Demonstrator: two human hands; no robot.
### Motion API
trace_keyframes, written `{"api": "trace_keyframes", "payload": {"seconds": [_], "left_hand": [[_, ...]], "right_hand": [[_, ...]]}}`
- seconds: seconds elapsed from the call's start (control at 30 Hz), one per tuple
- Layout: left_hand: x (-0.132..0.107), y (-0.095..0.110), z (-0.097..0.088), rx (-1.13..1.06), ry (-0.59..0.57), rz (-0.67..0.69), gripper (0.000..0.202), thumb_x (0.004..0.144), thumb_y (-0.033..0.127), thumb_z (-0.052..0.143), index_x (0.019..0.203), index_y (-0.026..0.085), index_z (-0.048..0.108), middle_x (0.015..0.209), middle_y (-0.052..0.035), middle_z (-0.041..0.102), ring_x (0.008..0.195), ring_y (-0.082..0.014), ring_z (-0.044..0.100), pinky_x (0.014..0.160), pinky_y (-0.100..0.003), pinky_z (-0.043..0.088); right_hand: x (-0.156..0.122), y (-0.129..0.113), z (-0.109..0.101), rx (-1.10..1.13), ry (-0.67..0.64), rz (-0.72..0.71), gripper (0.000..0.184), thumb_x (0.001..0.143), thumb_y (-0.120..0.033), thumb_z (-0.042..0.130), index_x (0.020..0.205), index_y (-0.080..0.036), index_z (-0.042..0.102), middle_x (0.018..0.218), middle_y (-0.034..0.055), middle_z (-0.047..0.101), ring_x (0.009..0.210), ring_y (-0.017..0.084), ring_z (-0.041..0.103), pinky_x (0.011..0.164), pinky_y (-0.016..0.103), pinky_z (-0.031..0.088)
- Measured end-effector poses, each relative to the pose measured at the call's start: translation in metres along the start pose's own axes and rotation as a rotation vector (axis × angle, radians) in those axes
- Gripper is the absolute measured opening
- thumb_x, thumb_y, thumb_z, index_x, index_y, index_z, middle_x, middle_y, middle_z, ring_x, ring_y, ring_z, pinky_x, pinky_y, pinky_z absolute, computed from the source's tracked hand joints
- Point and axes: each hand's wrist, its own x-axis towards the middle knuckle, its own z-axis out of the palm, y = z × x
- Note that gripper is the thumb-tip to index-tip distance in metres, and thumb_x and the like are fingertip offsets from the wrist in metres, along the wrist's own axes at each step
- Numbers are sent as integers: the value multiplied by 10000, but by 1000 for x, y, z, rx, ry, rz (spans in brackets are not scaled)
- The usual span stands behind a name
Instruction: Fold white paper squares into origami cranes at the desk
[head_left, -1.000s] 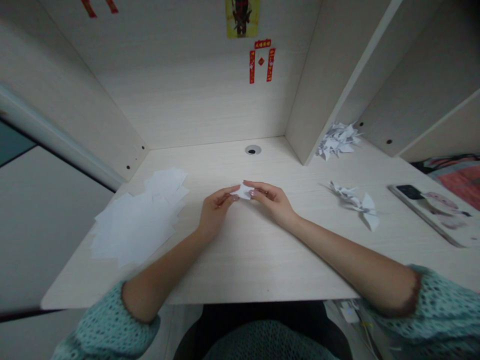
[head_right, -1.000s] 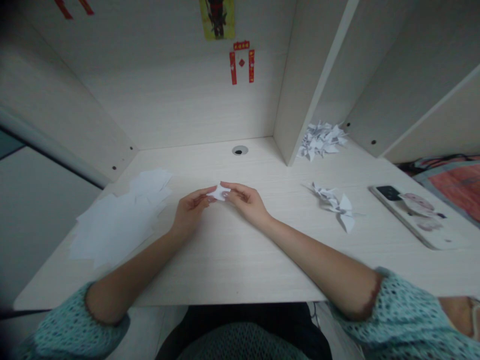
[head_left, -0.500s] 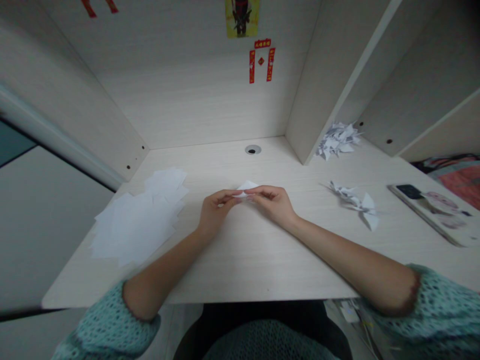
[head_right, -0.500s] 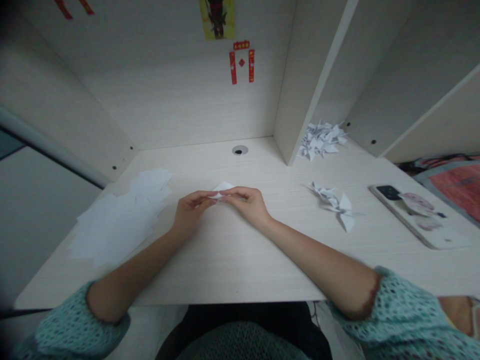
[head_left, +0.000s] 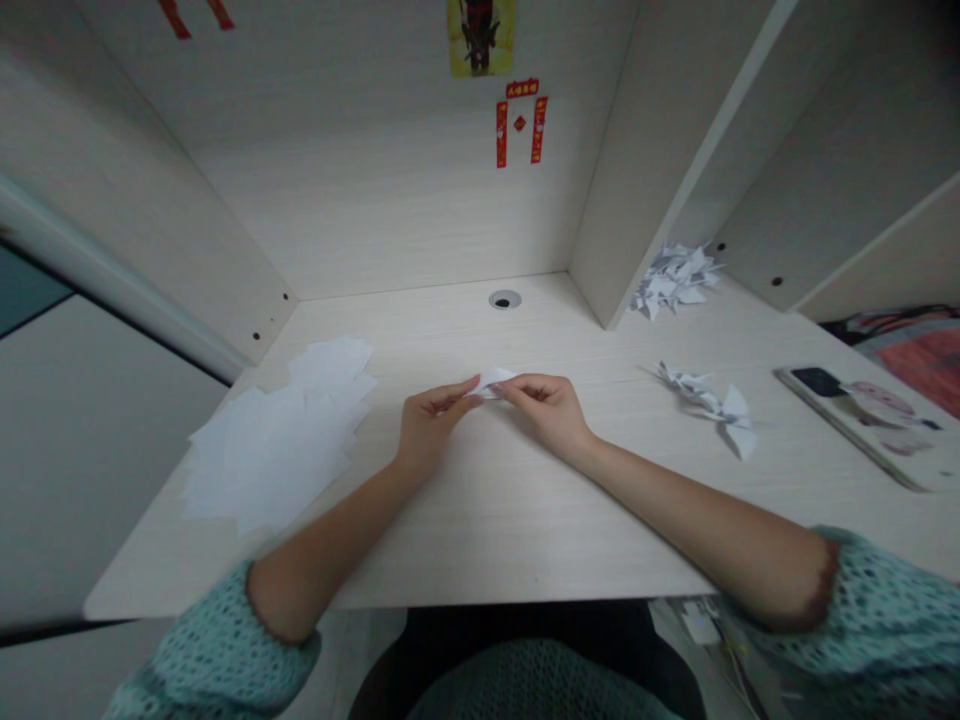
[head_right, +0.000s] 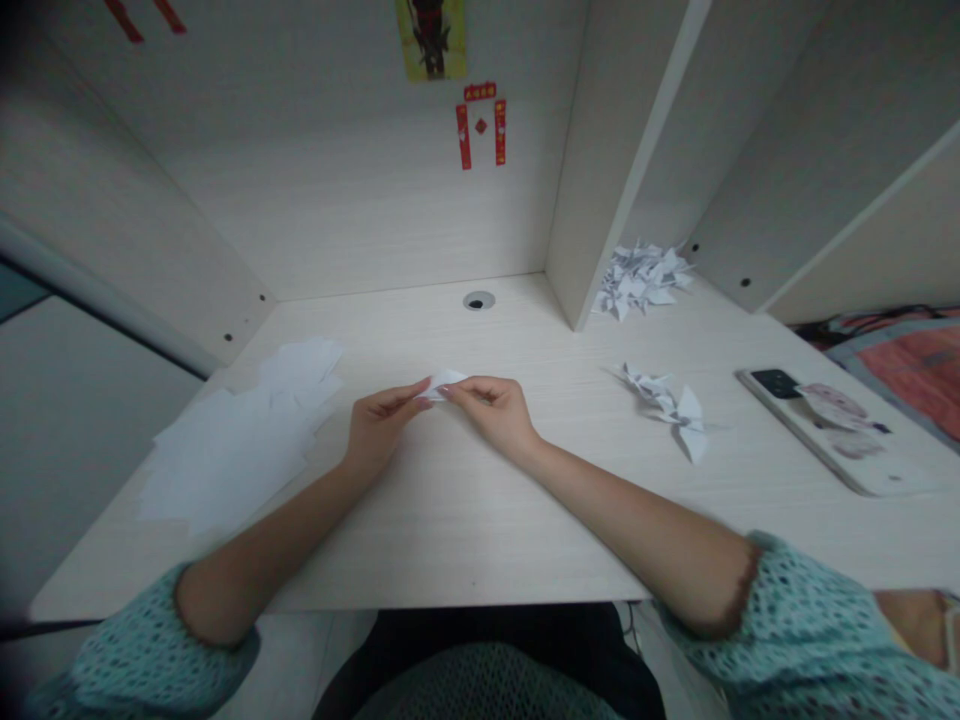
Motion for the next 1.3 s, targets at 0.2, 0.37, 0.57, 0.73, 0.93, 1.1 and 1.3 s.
{"api": "trace_keyframes", "payload": {"seconds": [0.2,0.37,0.57,0.73,0.93,1.1,1.3], "left_hand": [[1,-4,-1,-43,-18,-48,383,681,378,738,1028,219,707,853,-45,751,757,-168,658,746,-311,501],[1,-3,0,-31,-6,-51,340,689,372,731,998,231,720,860,-42,751,768,-170,653,733,-303,494],[2,-4,0,-59,-33,-68,336,698,381,719,999,233,719,902,-52,747,824,-193,668,724,-307,490],[2,-6,0,-76,-46,-82,353,700,385,714,1015,225,714,915,-60,745,851,-204,674,734,-309,487],[3,-5,0,-123,-28,-126,379,699,396,710,1028,209,707,944,-76,739,867,-207,682,736,-299,480],[5,-6,-2,-116,18,-108,371,709,389,705,1026,196,703,952,-71,736,860,-193,681,747,-288,462],[6,-1,-3,-85,-59,-123,559,708,401,704,1221,215,585,858,-50,745,838,-192,682,687,-263,453]], "right_hand": [[0,0,0,28,-1,0,161,676,-379,740,698,-220,748,736,33,739,657,164,650,649,292,485],[0,0,-1,41,-5,10,144,684,-363,738,690,-219,749,730,27,740,644,157,645,648,289,484],[-1,-2,-1,67,6,17,162,683,-373,731,652,-214,737,696,20,732,620,159,633,642,300,488],[-1,-2,0,88,6,37,180,672,-395,733,660,-215,737,721,24,738,649,169,646,670,316,504],[1,1,0,90,-11,58,193,644,-381,755,716,-202,739,750,38,741,669,165,656,689,312,509],[3,2,-1,82,15,47,217,622,-369,772,723,-186,715,728,38,729,651,152,648,664,291,501],[3,5,-3,55,-8,41,259,666,-418,735,715,-168,687,693,38,711,619,141,634,625,274,485]]}}
